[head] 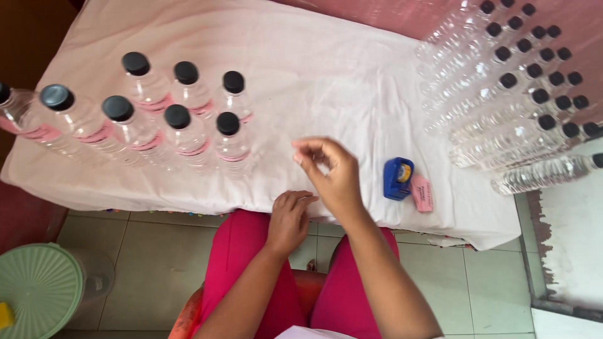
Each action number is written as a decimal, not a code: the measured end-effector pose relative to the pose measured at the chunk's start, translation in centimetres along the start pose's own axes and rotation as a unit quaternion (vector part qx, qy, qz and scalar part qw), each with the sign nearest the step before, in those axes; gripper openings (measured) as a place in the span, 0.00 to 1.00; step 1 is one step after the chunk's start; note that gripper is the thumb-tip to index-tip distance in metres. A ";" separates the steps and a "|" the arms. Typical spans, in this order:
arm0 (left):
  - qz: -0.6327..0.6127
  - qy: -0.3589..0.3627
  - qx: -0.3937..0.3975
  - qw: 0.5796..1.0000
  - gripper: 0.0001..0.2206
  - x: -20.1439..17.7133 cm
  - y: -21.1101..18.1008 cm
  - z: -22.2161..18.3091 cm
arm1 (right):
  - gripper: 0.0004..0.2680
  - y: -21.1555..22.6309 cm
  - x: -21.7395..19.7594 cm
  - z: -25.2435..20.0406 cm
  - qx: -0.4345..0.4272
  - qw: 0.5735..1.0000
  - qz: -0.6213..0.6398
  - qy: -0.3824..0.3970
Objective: Applying pink adhesive labels to clear plastic bottles and arranging them on a table.
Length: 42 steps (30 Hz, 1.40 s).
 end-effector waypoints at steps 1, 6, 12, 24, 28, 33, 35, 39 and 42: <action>0.008 -0.005 0.010 1.000 0.21 -0.1 -0.2 0.0 | 0.06 -1.8 -0.9 -1.6 0.053 0.998 0.007 -0.017; 0.042 0.003 0.062 0.997 0.13 0.3 -0.9 -0.6 | 0.04 -7.6 -3.2 -8.0 0.157 0.987 0.017 -0.021; 0.053 0.024 0.080 0.995 0.06 0.7 -2.0 -0.7 | 0.04 -10.1 -4.8 -11.9 0.225 0.973 0.038 -0.038; 0.018 0.101 0.105 0.989 0.19 4.2 -12.0 7.8 | 0.06 -13.0 -20.2 -12.5 0.220 0.945 -0.035 -0.241; 0.032 0.115 0.111 0.987 0.23 7.4 -13.0 9.9 | 0.10 -17.9 -24.6 -14.0 0.267 0.929 -0.074 -0.245; 0.061 0.123 0.094 0.986 0.32 9.6 -13.7 11.2 | 0.10 -19.5 -24.3 -14.3 0.295 0.925 -0.044 -0.237; 0.059 0.133 0.081 0.986 0.34 10.3 -13.7 11.7 | 0.10 -20.4 -24.2 -14.2 0.302 0.924 -0.015 -0.234; 0.070 0.196 0.052 0.977 0.43 12.3 -12.8 12.4 | 0.10 -22.5 -23.9 -14.0 0.347 0.911 -0.032 -0.220; 0.053 0.212 0.040 0.975 0.45 13.1 -12.4 12.8 | 0.11 -23.5 -23.7 -13.7 0.371 0.901 -0.037 -0.219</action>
Point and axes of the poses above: each hand's wrist, its own z-axis towards the middle knuckle, its own x-axis out of the palm, y = z × x, the point moved 4 cm from there along z, towards the middle knuckle, and after that the axes turned 10 degrees about z, right-handed, at the moved point
